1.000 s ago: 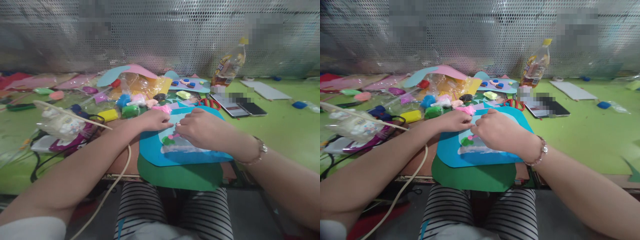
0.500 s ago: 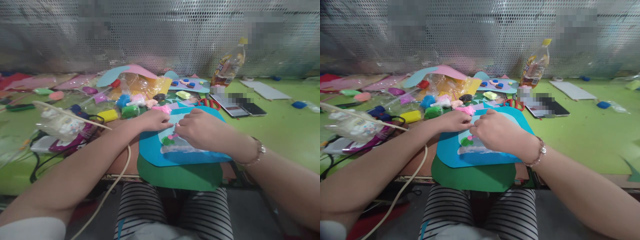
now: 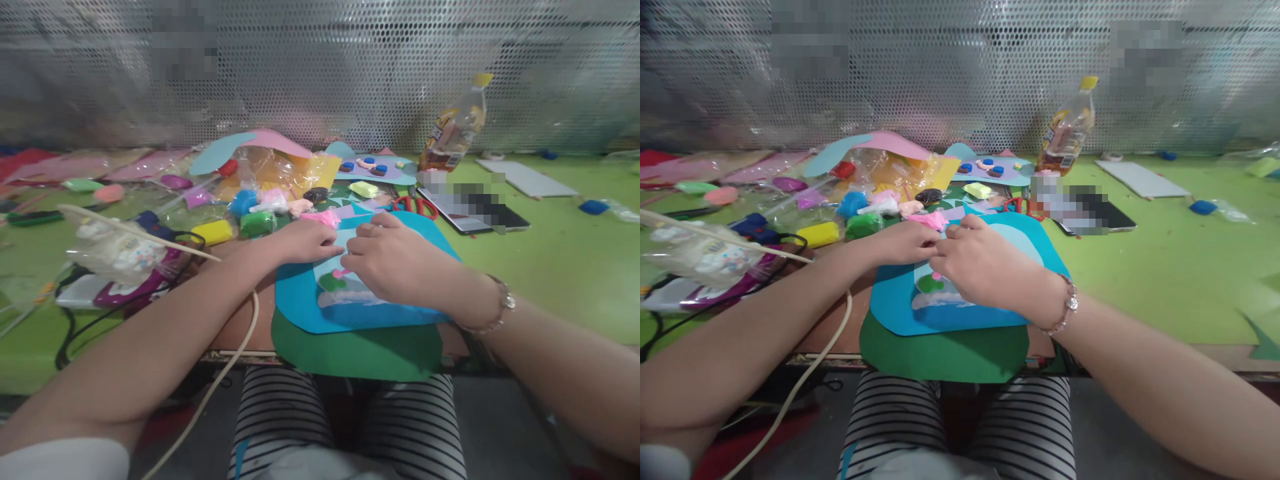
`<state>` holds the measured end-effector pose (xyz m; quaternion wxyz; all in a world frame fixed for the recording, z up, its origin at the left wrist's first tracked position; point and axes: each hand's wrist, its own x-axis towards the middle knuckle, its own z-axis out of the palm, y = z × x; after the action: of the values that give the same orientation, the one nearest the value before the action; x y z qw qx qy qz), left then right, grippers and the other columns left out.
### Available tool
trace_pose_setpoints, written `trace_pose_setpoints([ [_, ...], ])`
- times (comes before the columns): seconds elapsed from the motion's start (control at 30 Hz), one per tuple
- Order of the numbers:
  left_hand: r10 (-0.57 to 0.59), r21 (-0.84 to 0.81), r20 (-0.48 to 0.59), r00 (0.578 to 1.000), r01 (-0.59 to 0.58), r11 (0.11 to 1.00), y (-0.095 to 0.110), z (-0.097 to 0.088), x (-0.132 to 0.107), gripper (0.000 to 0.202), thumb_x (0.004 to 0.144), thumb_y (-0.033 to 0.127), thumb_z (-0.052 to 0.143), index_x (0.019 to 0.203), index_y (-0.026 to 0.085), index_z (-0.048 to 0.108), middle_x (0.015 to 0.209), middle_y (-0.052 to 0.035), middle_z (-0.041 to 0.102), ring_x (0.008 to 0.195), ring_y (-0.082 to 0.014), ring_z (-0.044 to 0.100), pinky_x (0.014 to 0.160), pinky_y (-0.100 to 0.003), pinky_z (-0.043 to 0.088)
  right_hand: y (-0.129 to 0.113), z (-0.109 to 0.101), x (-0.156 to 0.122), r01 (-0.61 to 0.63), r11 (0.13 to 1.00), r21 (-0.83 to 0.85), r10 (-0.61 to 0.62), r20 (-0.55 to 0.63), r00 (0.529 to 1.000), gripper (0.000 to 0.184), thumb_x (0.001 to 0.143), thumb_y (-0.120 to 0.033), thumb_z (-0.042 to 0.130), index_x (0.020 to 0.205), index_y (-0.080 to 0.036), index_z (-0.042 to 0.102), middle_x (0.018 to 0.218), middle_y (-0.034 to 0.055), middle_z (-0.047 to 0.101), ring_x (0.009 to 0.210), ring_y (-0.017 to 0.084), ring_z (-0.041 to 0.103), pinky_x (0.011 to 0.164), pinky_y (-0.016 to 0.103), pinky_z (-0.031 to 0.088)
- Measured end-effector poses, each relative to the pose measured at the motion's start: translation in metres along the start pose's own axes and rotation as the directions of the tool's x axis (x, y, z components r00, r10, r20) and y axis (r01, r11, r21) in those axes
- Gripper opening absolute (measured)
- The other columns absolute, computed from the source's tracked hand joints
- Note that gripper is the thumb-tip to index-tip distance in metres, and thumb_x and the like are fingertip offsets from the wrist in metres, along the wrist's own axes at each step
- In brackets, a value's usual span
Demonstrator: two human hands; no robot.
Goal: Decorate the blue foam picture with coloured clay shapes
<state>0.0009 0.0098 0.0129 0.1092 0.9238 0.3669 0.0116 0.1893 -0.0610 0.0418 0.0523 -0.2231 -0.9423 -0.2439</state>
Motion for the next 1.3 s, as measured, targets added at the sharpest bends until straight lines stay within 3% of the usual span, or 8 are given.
trace_pose_setpoints([
  [0.17, -0.002, 0.02, -0.001, 1.0, 0.002, 1.0, 0.0, 0.0002, 0.0, 0.031, 0.086, 0.039, 0.041, 0.072, 0.017, 0.057, 0.071, -0.0026, 0.061, 0.061, -0.0132, 0.05, 0.051, -0.026, 0.024, 0.0007, -0.0001, -0.0006, 0.009, 1.0, -0.008, -0.01, -0.013, 1.0, 0.02, 0.086, -0.011, 0.045, 0.074, -0.02, 0.058, 0.069, 0.0021, 0.056, 0.075, 0.019, 0.045, 0.075, 0.035, 0.021],
  [0.67, -0.015, 0.031, 0.012, 1.0, 0.015, 0.999, -0.001, 0.0011, 0.0, 0.031, 0.087, 0.041, 0.04, 0.074, 0.017, 0.055, 0.073, -0.0028, 0.061, 0.063, -0.0136, 0.05, 0.051, -0.026, 0.024, 0.0067, -0.0023, -0.0029, -0.005, 0.998, -0.068, 0.005, 0.0, 1.0, 0.016, 0.088, -0.017, 0.046, 0.078, -0.019, 0.058, 0.065, 0.0014, 0.054, 0.072, 0.019, 0.044, 0.073, 0.035, 0.021],
  [1.3, -0.004, 0.032, 0.001, 1.0, 0.004, 0.999, 0.001, 0.0002, -0.0004, 0.029, 0.087, 0.039, 0.041, 0.075, 0.017, 0.056, 0.073, -0.0031, 0.061, 0.063, -0.0135, 0.05, 0.052, -0.026, 0.026, 0.0069, -0.003, -0.0028, 0.014, 1.0, -0.016, -0.014, -0.004, 1.0, 0.02, 0.089, -0.016, 0.045, 0.075, -0.02, 0.059, 0.065, 0.0008, 0.054, 0.071, 0.017, 0.042, 0.072, 0.034, 0.019],
])
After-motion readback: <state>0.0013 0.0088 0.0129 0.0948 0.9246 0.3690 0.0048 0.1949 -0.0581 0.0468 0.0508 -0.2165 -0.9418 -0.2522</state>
